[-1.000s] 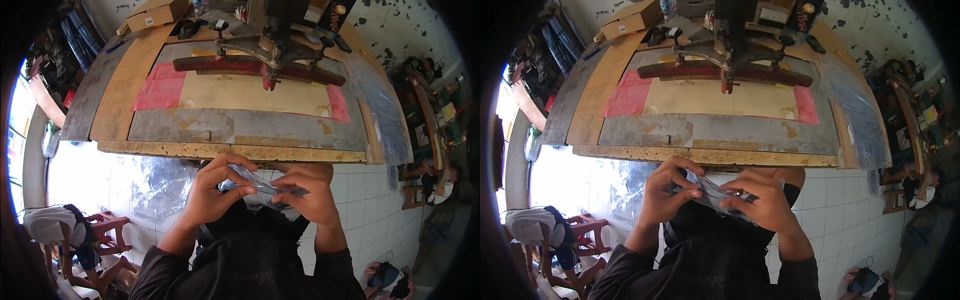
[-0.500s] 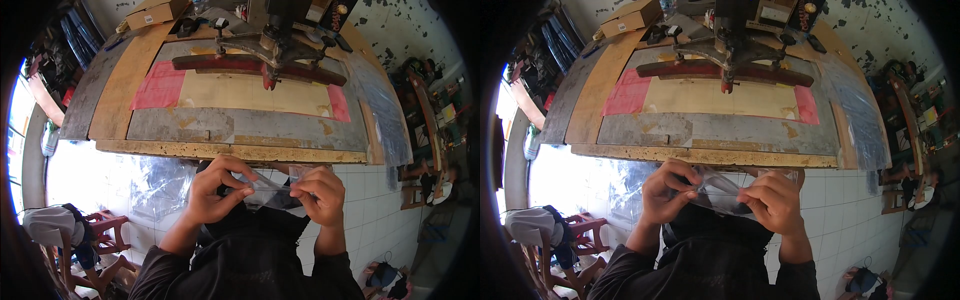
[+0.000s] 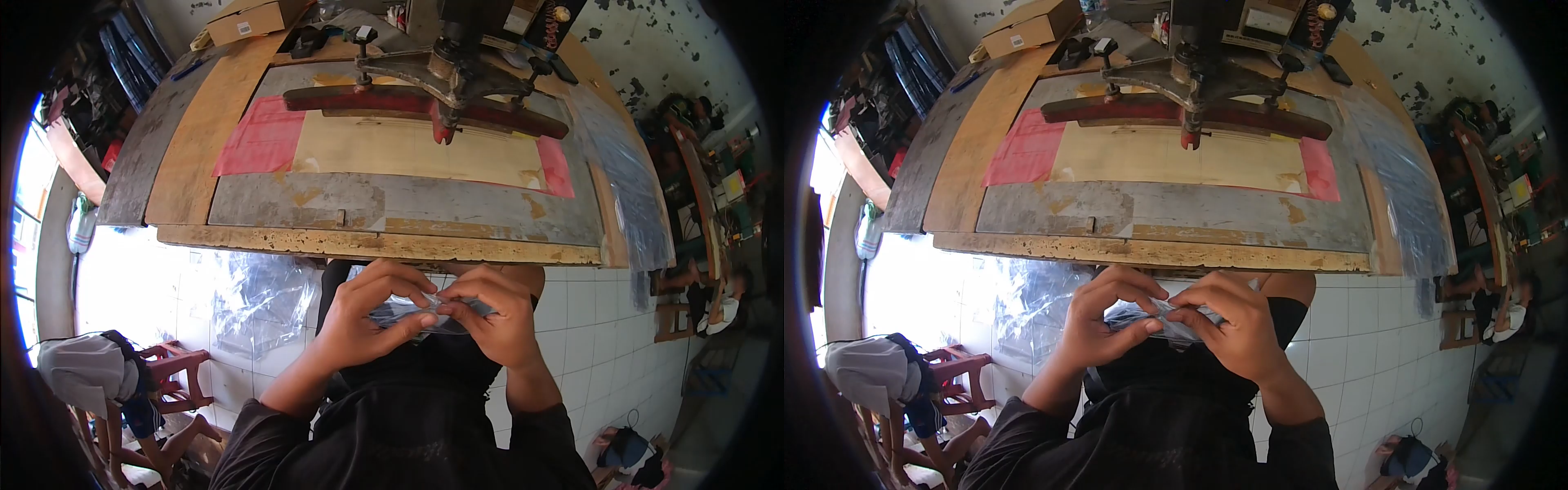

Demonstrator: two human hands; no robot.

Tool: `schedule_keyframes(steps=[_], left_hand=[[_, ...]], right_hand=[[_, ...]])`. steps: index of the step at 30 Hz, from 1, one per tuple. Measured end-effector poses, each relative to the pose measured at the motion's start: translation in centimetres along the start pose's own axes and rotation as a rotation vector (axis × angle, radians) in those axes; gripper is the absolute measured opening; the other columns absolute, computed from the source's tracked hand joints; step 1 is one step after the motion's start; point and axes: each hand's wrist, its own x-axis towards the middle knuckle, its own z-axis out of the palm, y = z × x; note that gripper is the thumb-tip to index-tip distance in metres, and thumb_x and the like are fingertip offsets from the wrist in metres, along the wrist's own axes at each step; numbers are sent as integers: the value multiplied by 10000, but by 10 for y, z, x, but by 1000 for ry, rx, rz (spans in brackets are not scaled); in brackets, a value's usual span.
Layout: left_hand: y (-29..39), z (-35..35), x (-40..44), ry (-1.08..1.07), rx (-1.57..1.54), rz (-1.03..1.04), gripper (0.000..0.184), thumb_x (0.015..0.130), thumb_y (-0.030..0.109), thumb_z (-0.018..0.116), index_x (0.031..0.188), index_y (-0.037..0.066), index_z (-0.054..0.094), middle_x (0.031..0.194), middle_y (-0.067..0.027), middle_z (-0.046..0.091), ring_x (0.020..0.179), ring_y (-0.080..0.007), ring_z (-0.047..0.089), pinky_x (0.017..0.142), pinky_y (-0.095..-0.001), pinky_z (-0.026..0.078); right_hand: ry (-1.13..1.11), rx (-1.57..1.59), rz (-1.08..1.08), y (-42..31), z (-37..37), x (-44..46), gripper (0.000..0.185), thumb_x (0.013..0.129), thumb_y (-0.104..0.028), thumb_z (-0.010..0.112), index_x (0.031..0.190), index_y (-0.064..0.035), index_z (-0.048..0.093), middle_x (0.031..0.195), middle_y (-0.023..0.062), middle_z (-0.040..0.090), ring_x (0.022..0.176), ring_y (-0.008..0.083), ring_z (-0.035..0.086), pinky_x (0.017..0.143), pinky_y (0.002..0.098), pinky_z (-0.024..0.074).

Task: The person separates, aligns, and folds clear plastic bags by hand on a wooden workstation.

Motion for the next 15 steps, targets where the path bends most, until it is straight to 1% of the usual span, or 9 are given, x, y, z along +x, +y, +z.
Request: schedule_keyframes(steps=[2,4,7,11,13,15], left_hand=[[-1,2,0,16,22,19,177,807,44,867,925,45,735,1035,-93,749,982,-255,709,844,-360,552],[-4,4,0,81,105,63,177,779,9,864,899,36,737,966,-103,761,922,-241,722,805,-342,556],[-7,6,-2,95,91,110,177,794,-15,844,932,43,749,1000,-86,748,937,-259,710,796,-356,549],[-7,11,0,118,63,127,195,806,-27,830,966,41,744,999,-95,735,926,-267,697,791,-357,544],[-6,11,1,110,78,57,222,823,-46,807,1015,35,733,1002,-100,710,915,-271,676,775,-362,536],[-8,12,0,102,100,81,230,829,-48,801,1032,33,729,1000,-104,694,907,-276,666,770,-364,532]], right_hand=[[12,-14,-3,1,1,0,228,786,-4,857,984,-34,749,882,83,711,804,234,691,691,339,519],[-8,-93,-31,2,1,-1,161,821,3,826,959,-27,749,872,83,708,766,227,671,666,343,503],[5,-66,-31,0,1,-1,108,847,5,800,939,-18,748,857,85,703,732,223,649,654,354,490],[-21,-79,-92,2,-2,0,129,853,18,792,970,-7,746,883,97,710,758,232,670,653,343,498],[67,-76,-64,1,3,1,179,847,-13,818,1009,-2,743,920,108,719,797,235,699,677,323,525],[85,-52,-51,-4,6,2,209,839,-24,834,1025,-2,743,938,109,725,822,234,710,702,317,539]])
